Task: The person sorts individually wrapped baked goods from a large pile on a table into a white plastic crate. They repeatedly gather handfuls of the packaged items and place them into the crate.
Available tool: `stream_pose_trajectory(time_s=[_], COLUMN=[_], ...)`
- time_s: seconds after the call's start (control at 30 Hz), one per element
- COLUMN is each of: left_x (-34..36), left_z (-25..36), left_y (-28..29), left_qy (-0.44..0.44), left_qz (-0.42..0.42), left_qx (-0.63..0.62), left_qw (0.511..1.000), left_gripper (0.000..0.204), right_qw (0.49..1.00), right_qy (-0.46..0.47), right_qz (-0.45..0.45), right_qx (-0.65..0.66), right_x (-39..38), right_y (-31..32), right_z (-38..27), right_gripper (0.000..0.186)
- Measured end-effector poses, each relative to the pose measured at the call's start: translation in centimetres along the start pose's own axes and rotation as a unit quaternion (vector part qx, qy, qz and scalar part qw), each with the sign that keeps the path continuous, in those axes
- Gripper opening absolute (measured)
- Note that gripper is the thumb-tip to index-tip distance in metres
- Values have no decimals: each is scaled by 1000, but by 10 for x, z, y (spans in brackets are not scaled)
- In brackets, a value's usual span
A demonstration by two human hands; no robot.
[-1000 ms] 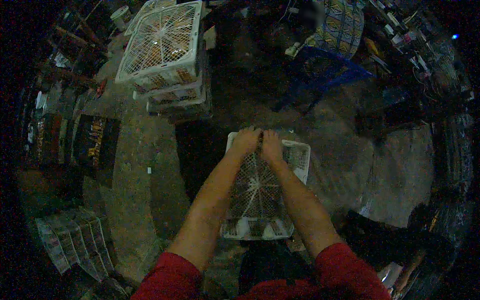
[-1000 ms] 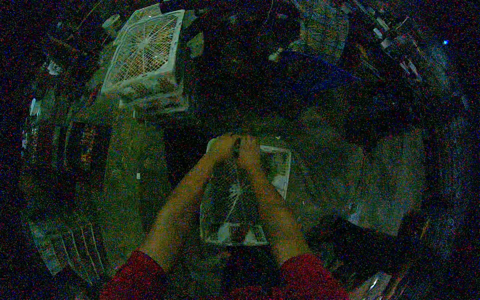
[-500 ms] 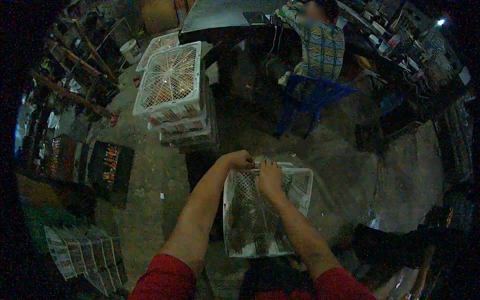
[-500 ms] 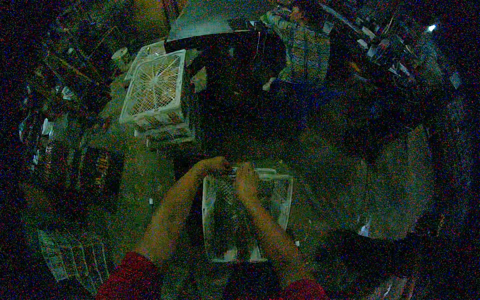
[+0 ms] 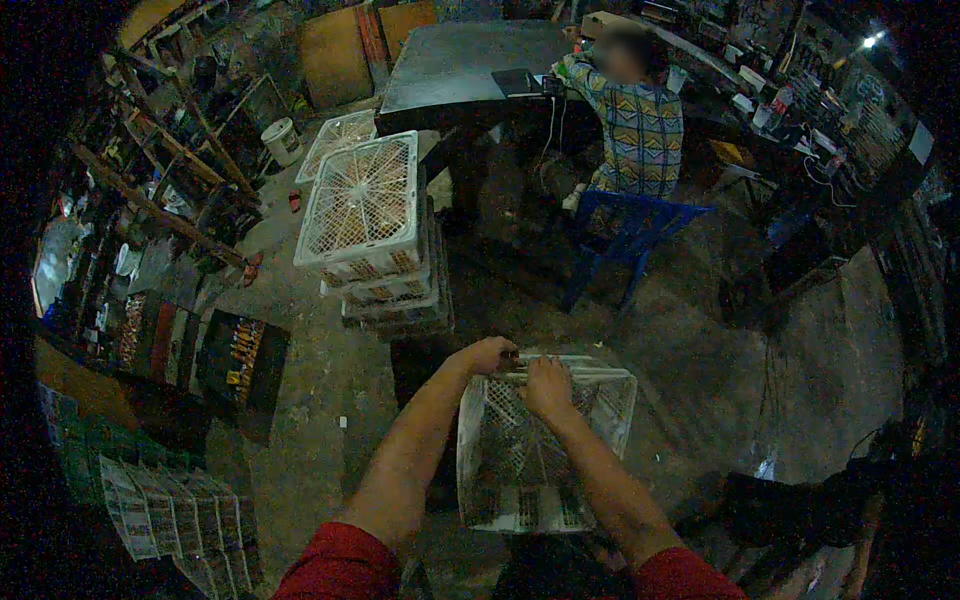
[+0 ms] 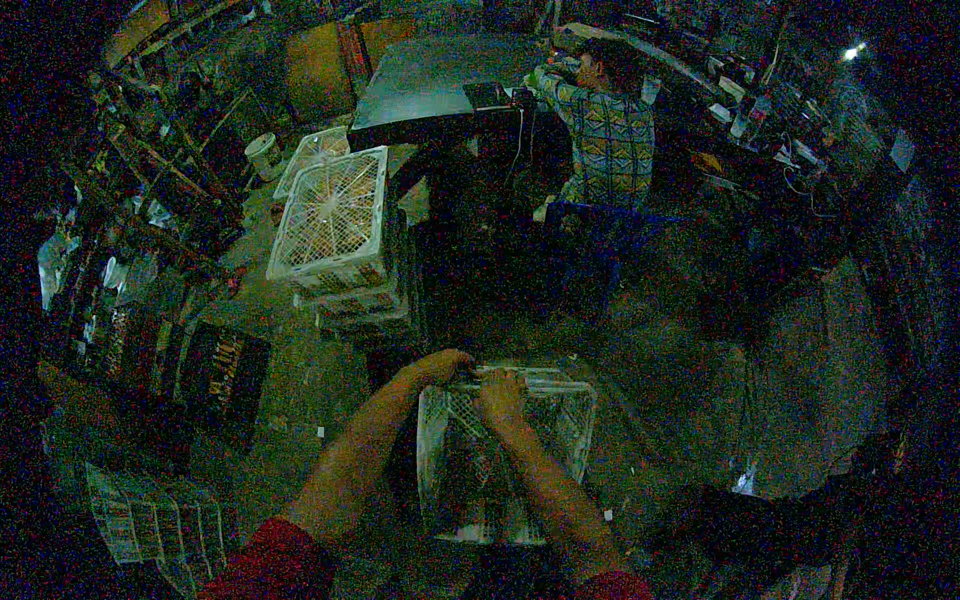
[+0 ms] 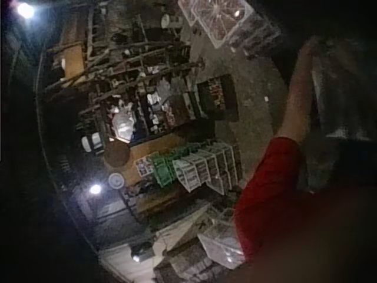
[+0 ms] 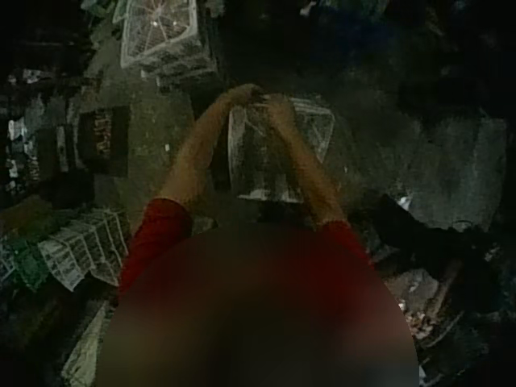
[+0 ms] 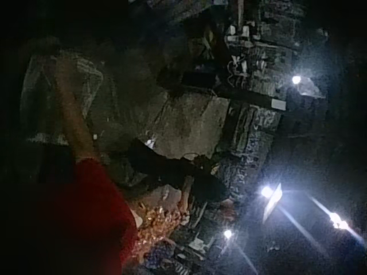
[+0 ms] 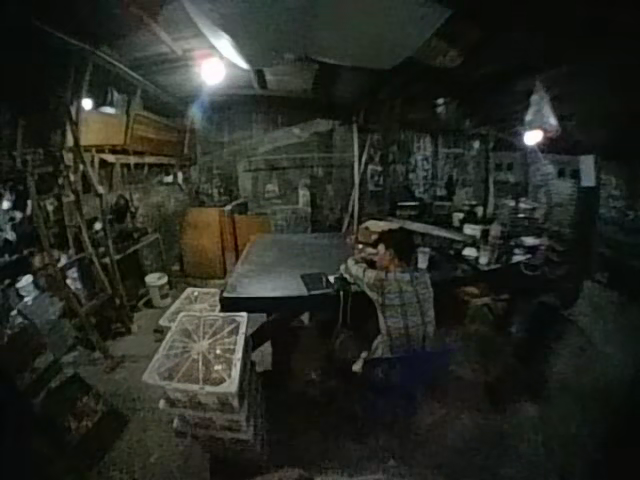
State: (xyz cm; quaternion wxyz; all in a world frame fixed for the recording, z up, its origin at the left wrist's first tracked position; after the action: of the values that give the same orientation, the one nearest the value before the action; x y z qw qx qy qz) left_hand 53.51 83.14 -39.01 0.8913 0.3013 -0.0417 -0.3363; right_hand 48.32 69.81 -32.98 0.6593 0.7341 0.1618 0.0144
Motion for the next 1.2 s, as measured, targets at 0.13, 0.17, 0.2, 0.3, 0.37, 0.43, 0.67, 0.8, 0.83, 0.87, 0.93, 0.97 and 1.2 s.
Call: stream_pose_trajectory(time_s=[0.13, 0.17, 0.2, 0.3, 0.37, 0.43, 0.67, 0.8, 0.83, 0.87, 0.93, 0.97, 1.2], left_x=[-1, -1, -1, -4, -5, -1, -14, -95, -129, -169, -267, -317, -575], left_z=[3, 5, 6, -2, -17, -25, -5, 37, 46, 56, 61, 63, 169], left_y=[4, 3, 4, 6, 3, -1, 3, 40, 43, 44, 23, 19, -214], left_qy=[-15, -33, -50, -29, 22, 30, 89, 78, 80, 63, 93, 131, 172], left_qz=[15, 10, 3, 30, 12, -15, 14, 292, 336, 378, 511, 538, 802], left_qx=[-10, 5, 38, 27, 23, 33, -46, -254, -268, -277, -393, -314, -218], left_qw=[1000, 999, 998, 999, 999, 999, 995, 919, 900, 881, 759, 771, 528], left_gripper=[22, 21, 21, 20, 24, 31, 66, 57, 56, 56, 53, 54, 61], right_qw=[1000, 1000, 999, 997, 996, 990, 960, 932, 932, 929, 927, 928, 877], right_qy=[12, 14, -3, 17, 77, 125, 225, 274, 288, 304, 322, 325, 401], right_qz=[4, -10, -35, -54, -42, -33, -149, -221, -200, -182, -155, -145, -98], right_qx=[-4, -1, -10, -46, 22, 55, 78, 81, 92, 107, 118, 114, 248], right_x=[7, 7, 6, -6, -30, -58, -152, -204, -214, -223, -244, -251, -296], right_y=[-2, -1, -2, 14, 32, 52, 123, 179, 199, 220, 263, 284, 391], right_z=[3, 3, 2, -6, -26, -32, -10, -13, -14, -16, -17, -16, -20], right_gripper=[55, 54, 53, 48, 46, 45, 36, 31, 31, 31, 33, 34, 30])
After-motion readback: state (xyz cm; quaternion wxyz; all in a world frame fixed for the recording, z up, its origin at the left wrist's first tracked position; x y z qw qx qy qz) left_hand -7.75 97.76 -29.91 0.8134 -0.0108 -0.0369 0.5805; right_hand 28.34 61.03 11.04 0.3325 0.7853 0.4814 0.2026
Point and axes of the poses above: each hand's wrist, its own x-axis towards the middle knuckle, its own y-axis out of the back of the hand, z = x × y, the point moved 7 cm from there along x, towards the middle knuckle, and after that the axes turned 12 degrees about -y, right-handed, at the moved point
